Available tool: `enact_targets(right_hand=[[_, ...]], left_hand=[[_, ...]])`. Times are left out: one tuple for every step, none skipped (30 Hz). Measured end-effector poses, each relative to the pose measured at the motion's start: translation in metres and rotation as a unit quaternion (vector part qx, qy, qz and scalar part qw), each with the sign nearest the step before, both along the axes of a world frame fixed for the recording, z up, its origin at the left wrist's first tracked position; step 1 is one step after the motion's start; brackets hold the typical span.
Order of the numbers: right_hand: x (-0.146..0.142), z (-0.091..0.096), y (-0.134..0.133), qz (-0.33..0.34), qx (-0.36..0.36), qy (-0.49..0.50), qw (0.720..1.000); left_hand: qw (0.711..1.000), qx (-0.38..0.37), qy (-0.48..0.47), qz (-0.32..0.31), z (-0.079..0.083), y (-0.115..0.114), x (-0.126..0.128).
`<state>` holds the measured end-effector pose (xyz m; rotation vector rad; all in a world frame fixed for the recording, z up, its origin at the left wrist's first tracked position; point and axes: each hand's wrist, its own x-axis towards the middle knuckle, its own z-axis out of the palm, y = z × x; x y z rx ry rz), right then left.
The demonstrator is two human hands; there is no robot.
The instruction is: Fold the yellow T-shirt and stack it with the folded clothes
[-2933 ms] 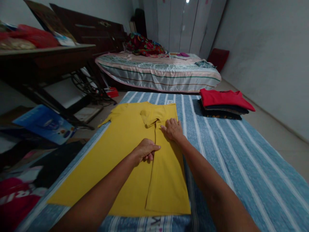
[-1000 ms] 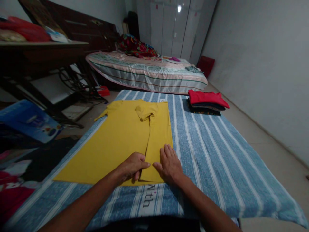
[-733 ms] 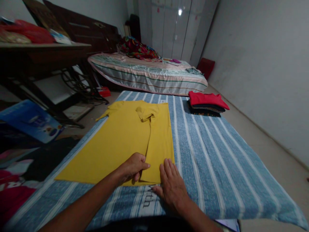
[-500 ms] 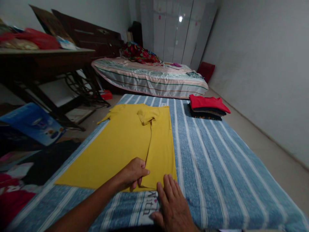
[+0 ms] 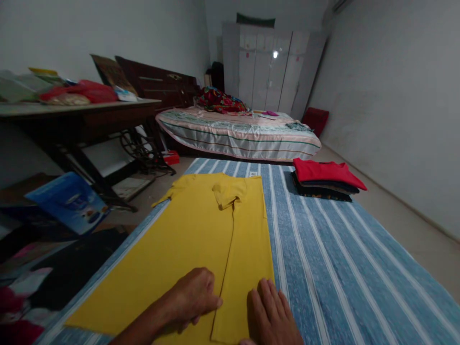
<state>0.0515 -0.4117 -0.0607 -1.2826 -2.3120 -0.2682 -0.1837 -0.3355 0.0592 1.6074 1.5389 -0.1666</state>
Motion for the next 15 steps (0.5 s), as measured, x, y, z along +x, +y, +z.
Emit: enact_targets(right_hand=[[0.0, 0.002, 0.007, 0.003, -0.001, 0.009, 1.0], [-0.001, 0.005, 0.017, 0.001, -0.007, 0.02, 1.0], [-0.003, 0.01, 0.029, -0.008, -0.015, 0.033, 0.999], [-0.006, 0.015, 0.045, -0.02, -0.024, 0.047, 0.998], [-0.011, 0.02, 0.064, -0.03, -0.035, 0.055, 0.997], [-0.017, 0.026, 0.085, -0.039, -0.045, 0.06, 0.996], [-0.023, 0.031, 0.108, -0.044, -0.058, 0.057, 0.996], [-0.03, 0.037, 0.133, -0.052, -0.073, 0.053, 0.995], [-0.037, 0.042, 0.159, -0.062, -0.085, 0.05, 0.993], [-0.045, 0.048, 0.184, -0.069, -0.095, 0.05, 0.992], [-0.052, 0.054, 0.209, -0.069, -0.1, 0.052, 0.991], [-0.058, 0.06, 0.231, -0.072, -0.104, 0.059, 0.99], [-0.064, 0.065, 0.251, -0.078, -0.109, 0.068, 0.989], [-0.068, 0.069, 0.267, -0.081, -0.121, 0.077, 0.986], [-0.072, 0.071, 0.28, -0.085, -0.135, 0.085, 0.984]], left_hand=[[1.0, 0.003, -0.01, 0.015, 0.0, 0.009, -0.004], [0.999, 0.014, -0.025, 0.038, 0.0, 0.02, -0.008], [0.996, 0.036, -0.039, 0.068, 0.001, 0.034, -0.012], [0.992, 0.068, -0.046, 0.096, 0.002, 0.05, -0.016], [0.986, 0.107, -0.042, 0.119, 0.004, 0.066, -0.02], [0.979, 0.154, -0.021, 0.129, 0.005, 0.082, -0.022], [0.971, 0.202, 0.012, 0.127, 0.007, 0.098, -0.023], [0.96, 0.251, 0.051, 0.114, 0.009, 0.112, -0.022], [0.947, 0.295, 0.087, 0.094, 0.01, 0.125, -0.019], [0.933, 0.333, 0.118, 0.07, 0.01, 0.135, -0.015], [0.919, 0.365, 0.143, 0.043, 0.008, 0.144, -0.009], [0.908, 0.386, 0.165, 0.018, 0.006, 0.152, -0.004], [0.898, 0.401, 0.181, -0.001, 0.003, 0.159, 0.002], [0.891, 0.41, 0.194, -0.014, -0.001, 0.166, 0.007], [0.888, 0.414, 0.2, -0.022, -0.005, 0.172, 0.011]])
